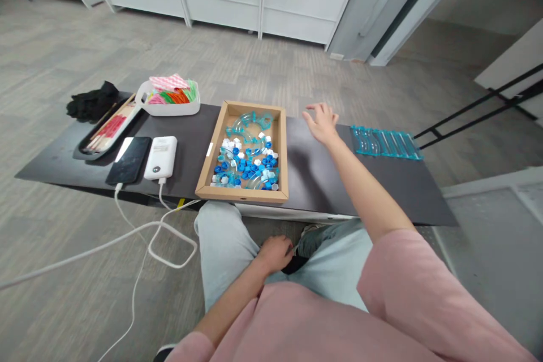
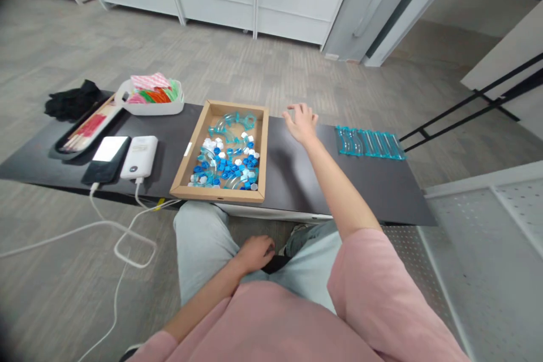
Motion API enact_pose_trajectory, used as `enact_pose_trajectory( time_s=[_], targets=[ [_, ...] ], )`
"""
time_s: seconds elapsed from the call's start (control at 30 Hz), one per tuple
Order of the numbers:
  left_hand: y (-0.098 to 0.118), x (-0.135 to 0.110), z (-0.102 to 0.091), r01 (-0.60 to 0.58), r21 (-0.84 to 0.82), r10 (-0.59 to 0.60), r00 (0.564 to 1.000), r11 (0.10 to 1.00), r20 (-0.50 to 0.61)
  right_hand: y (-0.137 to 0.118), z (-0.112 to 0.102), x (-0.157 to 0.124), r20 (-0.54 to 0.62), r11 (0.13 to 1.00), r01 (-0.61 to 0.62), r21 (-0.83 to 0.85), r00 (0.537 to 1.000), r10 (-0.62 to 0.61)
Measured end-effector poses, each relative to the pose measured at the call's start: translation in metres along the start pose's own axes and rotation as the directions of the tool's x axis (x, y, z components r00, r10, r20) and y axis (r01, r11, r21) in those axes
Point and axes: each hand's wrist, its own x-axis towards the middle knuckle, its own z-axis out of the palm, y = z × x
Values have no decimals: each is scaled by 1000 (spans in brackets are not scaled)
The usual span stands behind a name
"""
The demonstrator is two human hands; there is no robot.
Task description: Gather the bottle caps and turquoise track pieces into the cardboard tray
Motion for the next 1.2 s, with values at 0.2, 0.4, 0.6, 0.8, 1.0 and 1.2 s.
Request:
enact_pose_trajectory(
  time_s=[0.2,0.4,0.6,0.8,1.0,1.2],
  targets=[
    [1,1,2,2,66,-2,1000,998,9,132,-30,-83,-76,880,-463,-108,886,457],
    [-3,7,1,-21,130,18,1000,991,25,150,-26,-133,39,877,-473,-90,878,477],
    [4,3,-3,-17,133,17,1000,991,5,122,-9,-164,-48,941,-336,50,940,338],
    [17,-12,-13,-43,54,45,998,998,-38,91,9,-211,-45,952,-185,243,978,202],
    [24,-37,-29,-32,25,34,993,999,-109,68,0,-220,22,904,-236,357,970,244],
    [51,-67,-75,28,-32,-40,885,999,-463,6,-19,-241,175,384,-211,899,976,127]
  ],
)
